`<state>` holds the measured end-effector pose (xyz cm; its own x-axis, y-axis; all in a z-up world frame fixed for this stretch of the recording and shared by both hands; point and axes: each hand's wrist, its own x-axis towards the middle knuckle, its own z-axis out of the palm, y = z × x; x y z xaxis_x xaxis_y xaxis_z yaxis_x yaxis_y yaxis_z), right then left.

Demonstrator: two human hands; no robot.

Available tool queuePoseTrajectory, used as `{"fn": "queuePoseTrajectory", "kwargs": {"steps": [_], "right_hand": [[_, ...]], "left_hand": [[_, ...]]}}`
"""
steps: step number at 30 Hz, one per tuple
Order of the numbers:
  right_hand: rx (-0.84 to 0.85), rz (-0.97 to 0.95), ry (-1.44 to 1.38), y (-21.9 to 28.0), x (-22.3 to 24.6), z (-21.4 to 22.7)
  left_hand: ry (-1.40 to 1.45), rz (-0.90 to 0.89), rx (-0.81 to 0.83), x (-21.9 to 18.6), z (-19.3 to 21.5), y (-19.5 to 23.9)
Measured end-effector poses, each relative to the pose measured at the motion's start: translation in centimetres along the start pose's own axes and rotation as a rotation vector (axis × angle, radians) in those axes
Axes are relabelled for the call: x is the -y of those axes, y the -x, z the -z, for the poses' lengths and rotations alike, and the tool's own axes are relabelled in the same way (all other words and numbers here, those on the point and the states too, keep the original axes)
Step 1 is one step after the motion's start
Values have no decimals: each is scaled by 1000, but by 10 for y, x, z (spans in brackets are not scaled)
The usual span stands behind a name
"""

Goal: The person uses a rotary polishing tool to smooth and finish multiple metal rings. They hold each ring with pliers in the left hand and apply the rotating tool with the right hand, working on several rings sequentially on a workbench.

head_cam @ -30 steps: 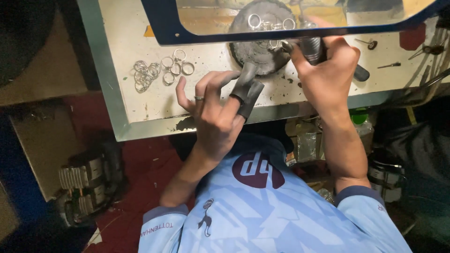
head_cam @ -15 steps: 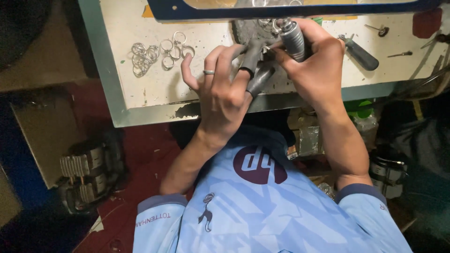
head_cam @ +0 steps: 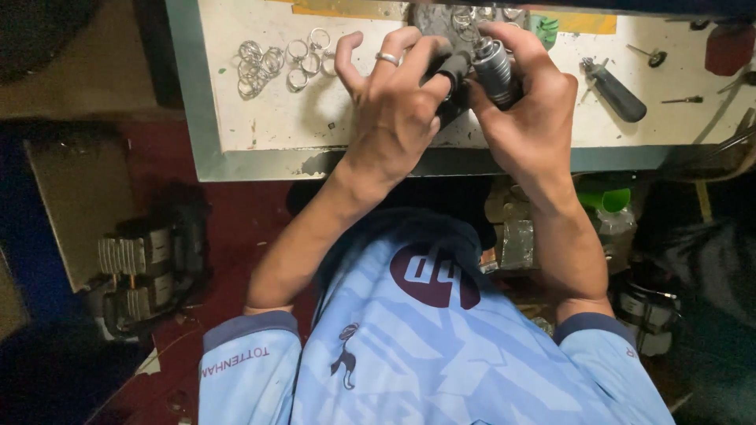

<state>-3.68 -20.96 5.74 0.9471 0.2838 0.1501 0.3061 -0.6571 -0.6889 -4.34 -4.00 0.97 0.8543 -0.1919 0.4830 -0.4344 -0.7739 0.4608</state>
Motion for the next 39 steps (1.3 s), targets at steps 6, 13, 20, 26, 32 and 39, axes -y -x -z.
{"fn": "queuePoseTrajectory", "kwargs": {"steps": [6,13,20,26,32,39], "right_hand": [[-50,33,20,10,-2,0],[-63,-140,310,37,-26,31],[-73,-302,438,45,-70,40],[-123,-228,477,36,-67,35],[-95,-283,533,34,-62,33],[-138,-202,588,33,-64,26]], "left_hand": [[39,-30,52,0,2,-6],[10,-45,82,2,-4,-9],[75,-127,169,7,0,-19],[96,-140,177,12,-6,-21],[60,-217,85,20,-14,-20],[83,-212,175,18,-8,-24]]}}
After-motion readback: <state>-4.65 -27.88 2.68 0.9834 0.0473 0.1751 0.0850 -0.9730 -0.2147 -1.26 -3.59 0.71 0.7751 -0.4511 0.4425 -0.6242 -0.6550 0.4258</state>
